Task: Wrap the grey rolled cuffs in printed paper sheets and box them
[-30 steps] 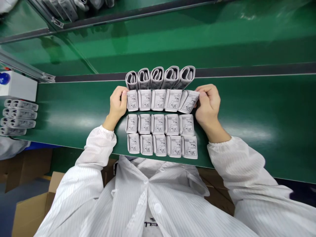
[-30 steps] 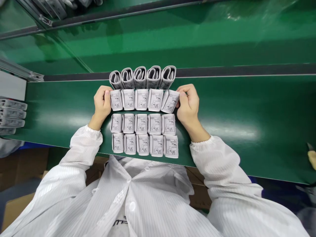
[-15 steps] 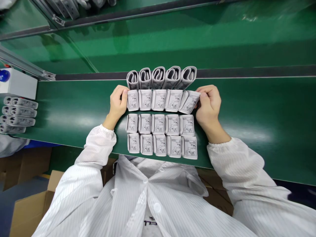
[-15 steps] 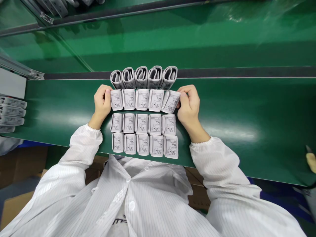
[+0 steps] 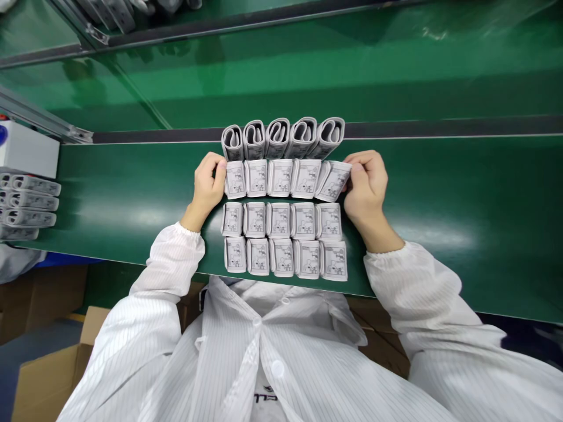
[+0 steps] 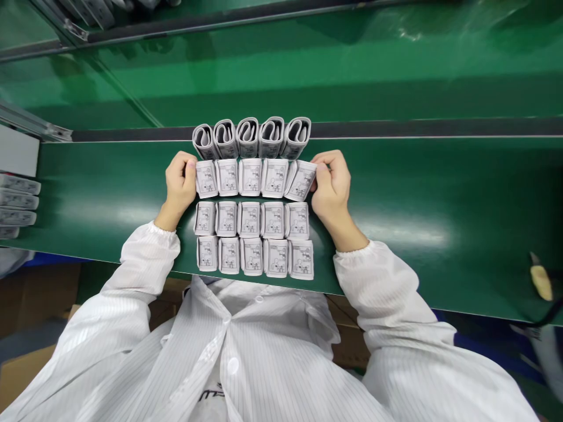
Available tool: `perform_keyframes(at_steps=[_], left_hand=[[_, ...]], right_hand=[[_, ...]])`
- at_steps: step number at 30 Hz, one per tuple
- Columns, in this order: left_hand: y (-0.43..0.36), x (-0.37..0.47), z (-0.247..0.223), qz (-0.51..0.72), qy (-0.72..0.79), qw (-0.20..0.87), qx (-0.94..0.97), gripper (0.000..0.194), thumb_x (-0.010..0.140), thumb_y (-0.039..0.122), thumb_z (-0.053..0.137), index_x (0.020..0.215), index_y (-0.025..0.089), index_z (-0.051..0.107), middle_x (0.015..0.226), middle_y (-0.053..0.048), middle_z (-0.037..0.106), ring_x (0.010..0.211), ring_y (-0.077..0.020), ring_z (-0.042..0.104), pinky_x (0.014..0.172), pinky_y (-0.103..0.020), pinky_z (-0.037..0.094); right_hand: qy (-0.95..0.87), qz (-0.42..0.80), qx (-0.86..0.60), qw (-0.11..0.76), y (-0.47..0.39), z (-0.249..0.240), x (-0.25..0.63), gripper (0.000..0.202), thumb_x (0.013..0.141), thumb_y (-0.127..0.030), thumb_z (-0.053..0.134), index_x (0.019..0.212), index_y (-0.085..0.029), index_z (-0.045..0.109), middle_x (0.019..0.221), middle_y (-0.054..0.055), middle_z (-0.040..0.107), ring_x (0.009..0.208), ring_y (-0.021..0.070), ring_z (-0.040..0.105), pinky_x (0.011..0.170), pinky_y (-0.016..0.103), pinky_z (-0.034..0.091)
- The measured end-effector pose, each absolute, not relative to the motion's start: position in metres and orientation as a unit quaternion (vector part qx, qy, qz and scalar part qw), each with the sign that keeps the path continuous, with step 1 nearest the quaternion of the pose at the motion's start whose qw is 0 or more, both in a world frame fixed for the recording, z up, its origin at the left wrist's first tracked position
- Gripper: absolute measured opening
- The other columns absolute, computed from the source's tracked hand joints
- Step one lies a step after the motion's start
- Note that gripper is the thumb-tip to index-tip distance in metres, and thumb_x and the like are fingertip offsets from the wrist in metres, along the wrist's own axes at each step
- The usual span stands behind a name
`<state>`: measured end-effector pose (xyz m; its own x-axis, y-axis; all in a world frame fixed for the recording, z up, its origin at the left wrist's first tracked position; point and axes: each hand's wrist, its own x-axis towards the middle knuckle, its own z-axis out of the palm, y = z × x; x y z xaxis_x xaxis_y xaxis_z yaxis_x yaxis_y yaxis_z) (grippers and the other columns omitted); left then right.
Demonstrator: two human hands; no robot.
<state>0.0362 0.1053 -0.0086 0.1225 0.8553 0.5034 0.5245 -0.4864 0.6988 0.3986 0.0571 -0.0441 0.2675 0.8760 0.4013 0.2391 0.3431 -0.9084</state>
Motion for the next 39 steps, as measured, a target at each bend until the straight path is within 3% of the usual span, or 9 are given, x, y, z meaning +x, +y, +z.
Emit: perform_keyframes(at_steps=[10,20,39], left_hand=[[0.108,0.034,-0.009,0.442,0.497,0.187,0.723,0.065,0.113,0.083,0.038,0.089,0.027,0.058,0.09,-0.006,0.066,0.087,-0.023,0.066,0.086,-0.044,0.055],[0.112,0.032,-0.01,0.481,0.45,0.174,0.732,0.052,0.117,0.067,0.052,0.09,0.024,0.061,0.088,-0.002,0.066,0.084,-0.0185,0.063,0.081,-0.038,0.049],[0.113,0.031,-0.013,0.48,0.452,0.154,0.736,0.051,0.117,0.065,0.052,0.088,0.024,0.061,0.086,-0.002,0.066,0.081,-0.0184,0.063,0.078,-0.038,0.048]], right_hand=[[-0.555,0.274,-0.524,0.585,0.058,-0.051,0.404,0.05,0.11,-0.08,0.057,0.097,-0.032,0.064,0.1,0.005,0.067,0.06,0.017,0.045,0.052,0.04,0.039],[-0.584,0.263,-0.505,0.579,0.057,-0.04,0.4,0.05,0.113,-0.076,0.056,0.096,-0.029,0.06,0.1,0.004,0.065,0.057,0.0128,0.044,0.049,0.036,0.041],[-0.595,0.243,-0.515,0.567,0.057,-0.04,0.4,0.043,0.115,-0.068,0.051,0.097,-0.03,0.059,0.1,0.004,0.063,0.059,0.0147,0.05,0.05,0.035,0.044]])
